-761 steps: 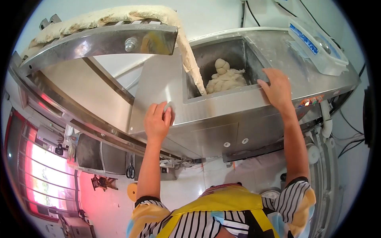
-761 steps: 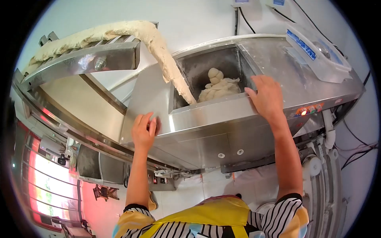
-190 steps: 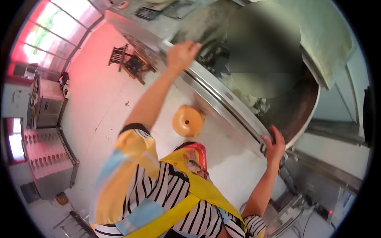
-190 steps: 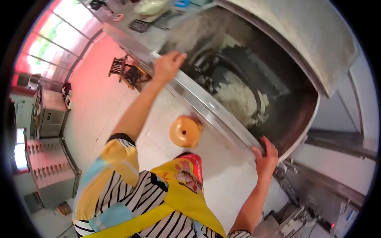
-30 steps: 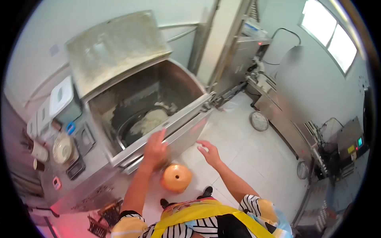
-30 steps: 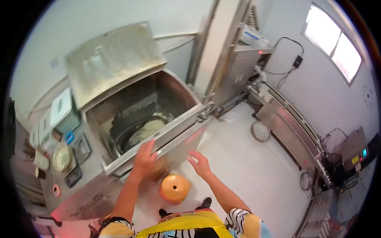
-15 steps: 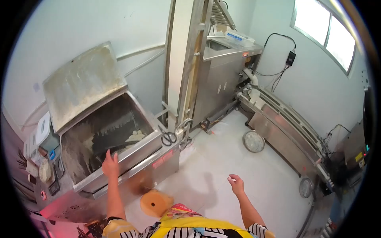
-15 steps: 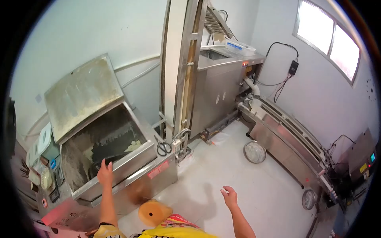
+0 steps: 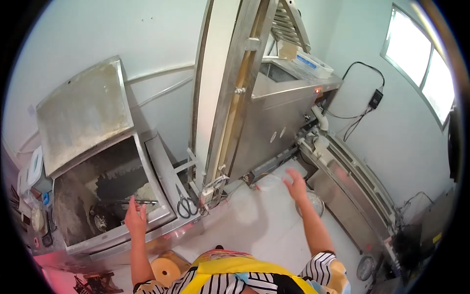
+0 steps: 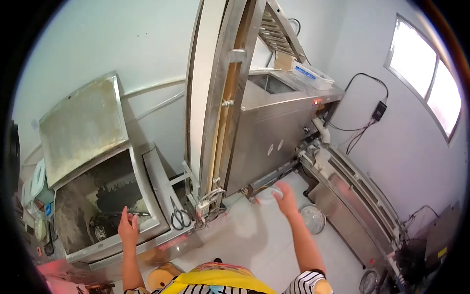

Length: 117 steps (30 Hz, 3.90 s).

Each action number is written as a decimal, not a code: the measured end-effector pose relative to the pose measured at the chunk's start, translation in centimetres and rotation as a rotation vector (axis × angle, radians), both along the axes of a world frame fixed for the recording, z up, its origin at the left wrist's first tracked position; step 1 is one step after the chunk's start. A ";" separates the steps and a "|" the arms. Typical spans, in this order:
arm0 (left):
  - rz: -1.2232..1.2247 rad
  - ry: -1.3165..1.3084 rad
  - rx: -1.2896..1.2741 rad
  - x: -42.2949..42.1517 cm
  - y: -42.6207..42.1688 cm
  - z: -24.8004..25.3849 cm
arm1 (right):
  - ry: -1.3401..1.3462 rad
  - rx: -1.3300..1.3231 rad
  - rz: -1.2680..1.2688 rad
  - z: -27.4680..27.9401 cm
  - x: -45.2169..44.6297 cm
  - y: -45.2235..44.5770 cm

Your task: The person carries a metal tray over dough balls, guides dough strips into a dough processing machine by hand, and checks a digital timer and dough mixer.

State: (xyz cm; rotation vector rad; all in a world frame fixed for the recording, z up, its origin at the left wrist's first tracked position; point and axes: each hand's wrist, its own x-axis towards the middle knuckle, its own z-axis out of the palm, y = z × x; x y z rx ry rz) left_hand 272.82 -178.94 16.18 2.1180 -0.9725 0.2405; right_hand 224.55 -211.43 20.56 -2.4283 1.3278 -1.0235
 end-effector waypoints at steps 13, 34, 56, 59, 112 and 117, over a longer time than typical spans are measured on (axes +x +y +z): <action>0.431 0.033 0.133 -1.1 -3.2 -1.1 | 0.702 -0.759 -0.011 25.2 11.4 -38.4; 0.657 0.093 0.181 -1.2 -4.6 -0.7 | -0.111 -0.509 -0.147 24.7 8.3 -48.0; 0.773 0.119 0.216 -1.8 -5.1 0.2 | 0.011 -0.852 0.075 21.9 3.7 -65.9; 0.755 0.138 0.098 -1.9 -5.1 0.2 | -0.064 -0.559 -0.207 16.3 1.1 -57.7; 0.547 -0.066 -0.026 10.8 12.5 -0.3 | 0.494 0.886 0.029 -21.5 14.8 -5.6; 0.550 -0.073 -0.009 10.7 12.6 -0.6 | 0.455 0.904 0.061 -21.6 14.3 -5.4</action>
